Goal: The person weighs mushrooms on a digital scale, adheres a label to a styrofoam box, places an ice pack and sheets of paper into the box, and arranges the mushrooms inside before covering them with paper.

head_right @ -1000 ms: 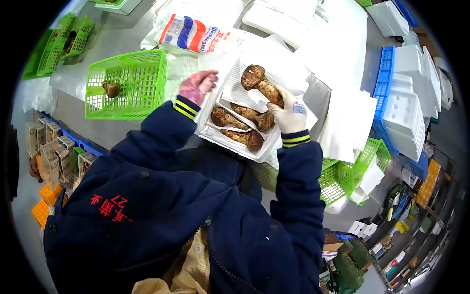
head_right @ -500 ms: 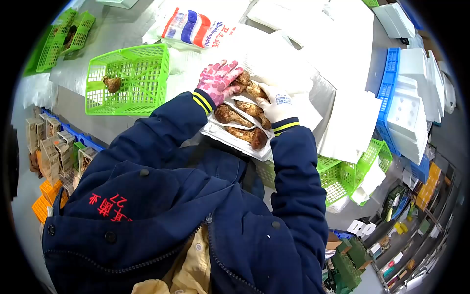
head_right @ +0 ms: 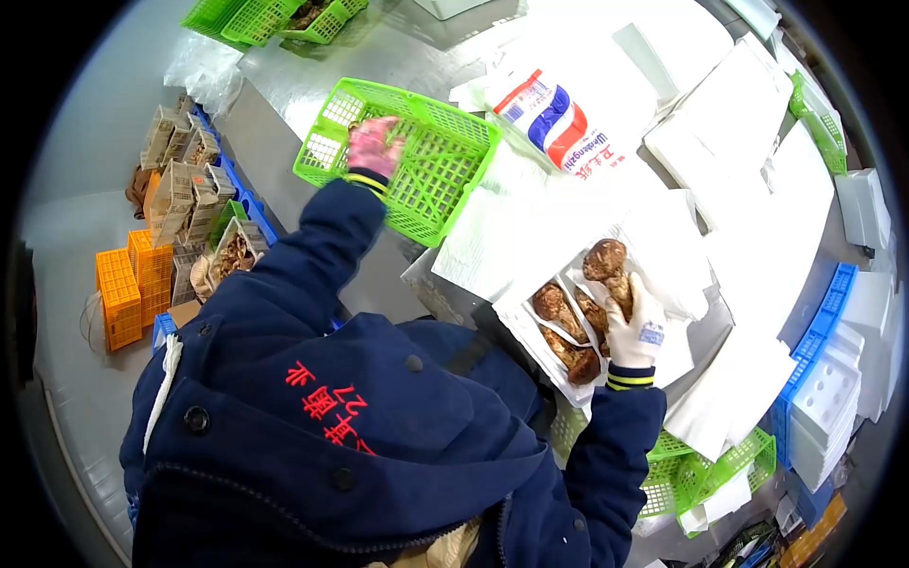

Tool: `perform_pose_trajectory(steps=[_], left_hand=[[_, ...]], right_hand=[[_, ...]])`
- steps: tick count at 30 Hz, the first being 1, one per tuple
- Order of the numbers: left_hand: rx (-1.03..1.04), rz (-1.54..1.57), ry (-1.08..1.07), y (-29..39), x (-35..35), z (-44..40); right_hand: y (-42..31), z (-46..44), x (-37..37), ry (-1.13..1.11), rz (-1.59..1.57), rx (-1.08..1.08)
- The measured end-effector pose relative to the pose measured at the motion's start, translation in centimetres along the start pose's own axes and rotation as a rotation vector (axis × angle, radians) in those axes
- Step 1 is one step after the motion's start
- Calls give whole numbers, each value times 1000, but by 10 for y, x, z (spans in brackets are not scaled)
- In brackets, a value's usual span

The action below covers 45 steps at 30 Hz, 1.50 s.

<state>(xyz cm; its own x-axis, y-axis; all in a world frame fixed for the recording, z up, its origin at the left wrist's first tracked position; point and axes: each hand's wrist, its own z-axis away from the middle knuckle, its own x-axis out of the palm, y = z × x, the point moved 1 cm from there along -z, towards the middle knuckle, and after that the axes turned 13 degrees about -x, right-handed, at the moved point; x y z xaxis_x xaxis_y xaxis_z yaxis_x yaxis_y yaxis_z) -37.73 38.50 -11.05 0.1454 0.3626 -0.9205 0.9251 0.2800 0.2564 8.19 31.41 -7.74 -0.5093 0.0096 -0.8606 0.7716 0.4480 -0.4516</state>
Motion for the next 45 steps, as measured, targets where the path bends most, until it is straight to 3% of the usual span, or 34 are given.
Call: perform_pose_trajectory(steps=[1, 2, 3, 5, 6, 7, 8, 9, 11, 12, 14, 15, 16, 17, 18, 19, 21, 23, 25, 26, 27, 28, 29, 31, 32, 34, 35, 36, 39, 40, 42, 45], left_hand=[[-136, -240, -68, -12, 9, -14], [-431, -375, -265, -30, -7, -28], [-535, -282, -571, -85, -16, -49], [-308, -215, -657, -273, 42, -68], [-282, -184, -743, -257, 71, -62], [-259, -150, -829, -241, 100, -56], [-395, -115, -853, -153, 93, -32], [-392, 33, -758, -170, 150, -25], [-571, 346, -705, -108, 170, 2], [-496, 262, -692, -91, 167, 5], [-399, 509, -567, -20, 143, 32], [-303, 399, -409, 30, 118, 55], [-250, 618, -419, 108, 80, 87], [-111, 634, -466, 178, 51, 108], [121, 775, -523, 226, 36, 121], [75, 761, -745, 269, 22, 130], [614, 651, -604, 352, 15, 150], [755, 623, -723, 419, 20, 183], [861, 525, -855, 468, 23, 216], [866, 508, -969, 484, 22, 229], [879, 560, -1040, 491, 27, 242], [765, 669, -1235, 495, 34, 251], [714, 757, -1379, 500, 40, 253], [669, 866, -1609, 514, 51, 244], [660, 879, -1719, 525, 40, 232], [300, 1044, -2107, 525, 53, 227], [277, 1100, -2186, 521, 59, 225], [261, 1107, -2134, 518, 54, 223], [-42, 746, -1442, 506, 43, 211], [-80, 839, -1176, 496, 63, 204], [-27, 875, -957, 475, 65, 194], [379, 531, -601, 453, 77, 205]], right_hand=[[27, -2, 5, 63, -4, -32], [19, -11, 12, 94, -105, 0], [-25, -11, 15, 107, -116, 83], [-116, -12, 34, 208, -138, 181], [-94, 3, 45, 321, -359, 247], [-48, 26, 39, 317, -255, 315], [10, 57, 33, 387, -261, 350], [54, 82, 23, 473, -327, 392], [119, 139, -22, 650, -451, 489], [147, 163, -44, 739, -528, 542], [201, 206, -83, 1013, -687, 657], [233, 236, -91, 985, -694, 743], [260, 263, -96, 956, -702, 829], [268, 273, -100, 981, -595, 926], [287, 287, -89, 994, -721, 913], [291, 287, -83, 960, -659, 969], [322, 309, -61, 947, -521, 976], [313, 317, -80, 936, -599, 1058], [288, 319, -118, 714, -36, 958], [265, 310, -140, 495, 509, 788], [251, 301, -160, 427, 493, 711], [240, 285, -172, 445, 461, 455], [230, 263, -181, 423, 278, 335], [212, 216, -187, 306, 251, -38], [200, 192, -193, 233, 251, -83], [198, 170, -183, 148, 264, -181], [198, 169, -177, 150, 258, -187], [199, 169, -168, 102, 260, -149], [209, 164, -139, -13, 138, -49], [214, 158, -129, -77, 20, 19], [211, 138, -123, -328, -79, 123], [195, 123, -106, -458, 50, 146]])
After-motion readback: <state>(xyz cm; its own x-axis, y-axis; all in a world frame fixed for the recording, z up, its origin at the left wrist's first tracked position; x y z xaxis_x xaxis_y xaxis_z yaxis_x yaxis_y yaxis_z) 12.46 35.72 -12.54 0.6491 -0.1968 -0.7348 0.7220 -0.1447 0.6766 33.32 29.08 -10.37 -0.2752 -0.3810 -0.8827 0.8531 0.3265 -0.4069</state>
